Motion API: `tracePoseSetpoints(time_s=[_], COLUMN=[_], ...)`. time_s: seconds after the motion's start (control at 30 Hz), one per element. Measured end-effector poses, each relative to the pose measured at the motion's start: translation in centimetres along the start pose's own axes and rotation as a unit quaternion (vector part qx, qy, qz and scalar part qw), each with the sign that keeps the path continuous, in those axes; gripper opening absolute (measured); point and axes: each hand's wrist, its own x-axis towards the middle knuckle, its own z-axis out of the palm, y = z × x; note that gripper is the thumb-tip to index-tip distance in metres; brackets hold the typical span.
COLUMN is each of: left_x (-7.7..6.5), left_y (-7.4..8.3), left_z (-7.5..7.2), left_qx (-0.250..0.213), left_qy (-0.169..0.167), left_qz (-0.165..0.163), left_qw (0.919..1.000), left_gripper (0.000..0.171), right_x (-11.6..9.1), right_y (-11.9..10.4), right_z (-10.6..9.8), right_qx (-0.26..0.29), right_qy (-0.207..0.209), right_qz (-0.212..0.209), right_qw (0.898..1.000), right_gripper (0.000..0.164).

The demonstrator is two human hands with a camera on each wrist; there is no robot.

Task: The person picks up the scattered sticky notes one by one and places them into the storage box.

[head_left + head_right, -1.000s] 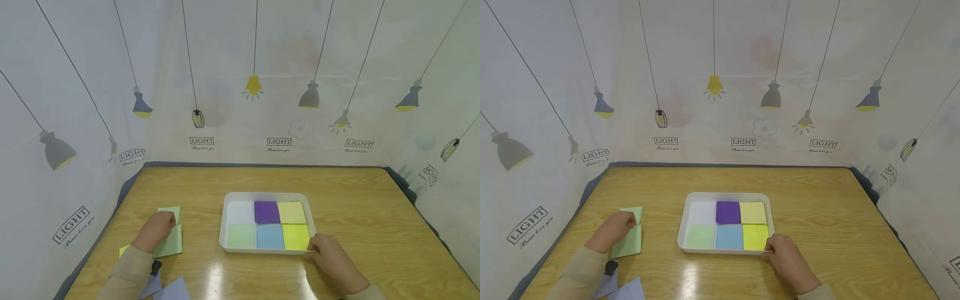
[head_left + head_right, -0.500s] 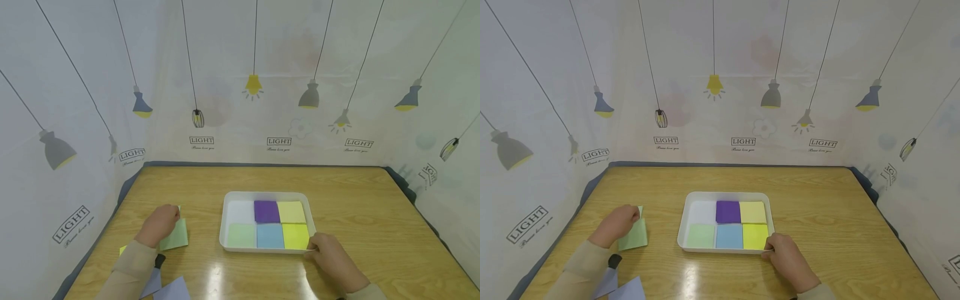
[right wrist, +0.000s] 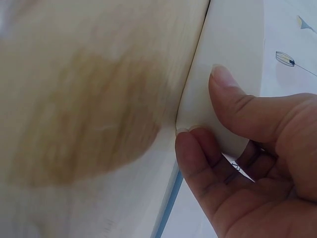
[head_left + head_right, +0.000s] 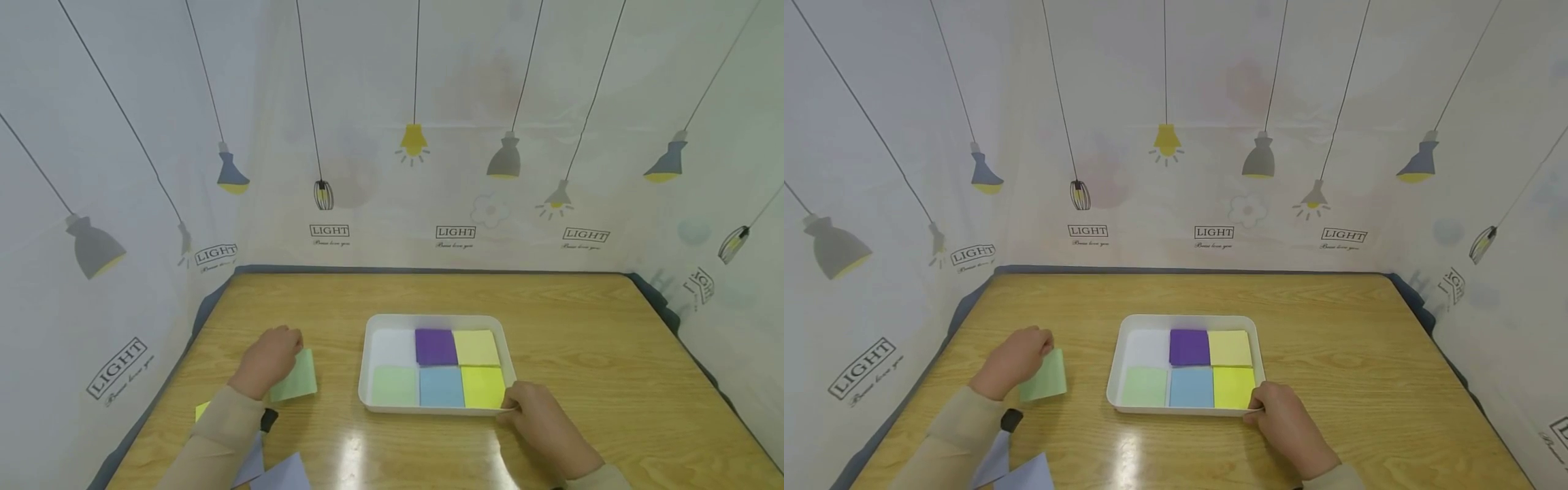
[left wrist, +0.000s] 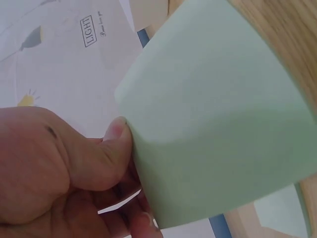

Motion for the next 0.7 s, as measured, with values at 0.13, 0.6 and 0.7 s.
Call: tracePoseSetpoints(time_s=[0.13,0.6,0.7], left_x=[0.4,1.2,1.5], left_y=[0.4,3.3,3.9], left_z=[-0.2,-1.2,-1.4], left_qx=[0.002,-0.001,0.002], left_qy=[-0.003,-0.009,-0.008], left_qz=[-0.001,0.011,0.015], left_qw=[1.0000,0.9999,0.9999], left_gripper=[0.014,0.018,0.019], right_x=[0.0,-0.1,0.0], right_y=[-0.1,-0.1,-0.1], right_z=[0.0,-0.2,-0.2], right_qx=[0.000,-0.001,-0.004], right_qy=[0.002,0.010,0.011], right_qz=[0.001,-0.017,-0.019], right_qw=[1.000,1.000,1.000], right_gripper=[0.019,0.020,0.020])
